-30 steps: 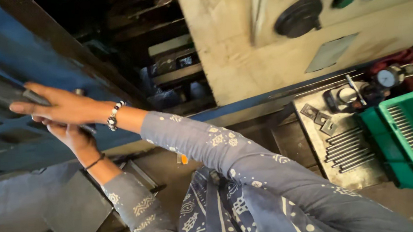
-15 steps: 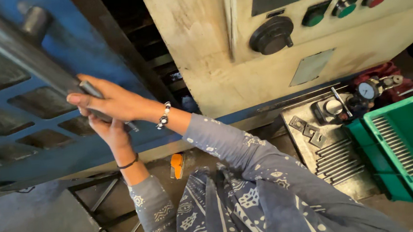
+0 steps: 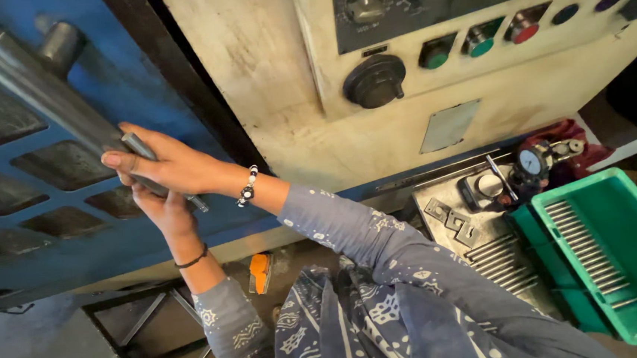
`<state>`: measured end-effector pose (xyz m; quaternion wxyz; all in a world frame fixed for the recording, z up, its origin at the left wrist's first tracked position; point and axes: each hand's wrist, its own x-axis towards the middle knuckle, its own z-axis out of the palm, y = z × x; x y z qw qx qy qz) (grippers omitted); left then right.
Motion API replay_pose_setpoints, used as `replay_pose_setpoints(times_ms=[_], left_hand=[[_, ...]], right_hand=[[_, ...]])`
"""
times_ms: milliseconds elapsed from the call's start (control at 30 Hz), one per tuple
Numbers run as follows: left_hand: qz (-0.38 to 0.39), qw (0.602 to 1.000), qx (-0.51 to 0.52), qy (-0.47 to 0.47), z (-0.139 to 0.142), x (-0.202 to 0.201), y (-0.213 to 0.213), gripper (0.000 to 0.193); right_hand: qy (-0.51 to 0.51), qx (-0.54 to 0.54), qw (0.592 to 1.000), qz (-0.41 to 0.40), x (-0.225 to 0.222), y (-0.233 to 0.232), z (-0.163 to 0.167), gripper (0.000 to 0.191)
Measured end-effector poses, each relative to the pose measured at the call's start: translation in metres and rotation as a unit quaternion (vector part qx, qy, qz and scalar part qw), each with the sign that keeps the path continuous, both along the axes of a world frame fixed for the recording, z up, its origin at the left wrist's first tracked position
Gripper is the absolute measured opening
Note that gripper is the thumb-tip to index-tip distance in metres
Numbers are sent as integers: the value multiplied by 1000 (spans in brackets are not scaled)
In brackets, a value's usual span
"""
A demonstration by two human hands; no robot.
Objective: The person operates a metal processing machine by inserting cylindrical metal rods into the machine, pressing buttons on the control panel, and removing processed rods. They repeat this cycle multiple times, handling the rods and machine controls with both hands.
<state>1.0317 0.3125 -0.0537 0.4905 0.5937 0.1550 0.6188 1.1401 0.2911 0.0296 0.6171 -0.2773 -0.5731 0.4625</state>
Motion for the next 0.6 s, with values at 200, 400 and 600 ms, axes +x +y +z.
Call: replay_pose_setpoints(times_ms=[200,400,600], left_hand=[[1,1000,15,-5,-11,-4,10,83],[5,999,34,-22,-9,-2,14,85],[-3,1000,-23,-22,-11,-2,17,69]], right_hand=[[-4,11,1000,-8,-1,9,-8,64],[20,10,1000,18,-1,12,-5,48],[24,20,999,38,2,14,-4,38]])
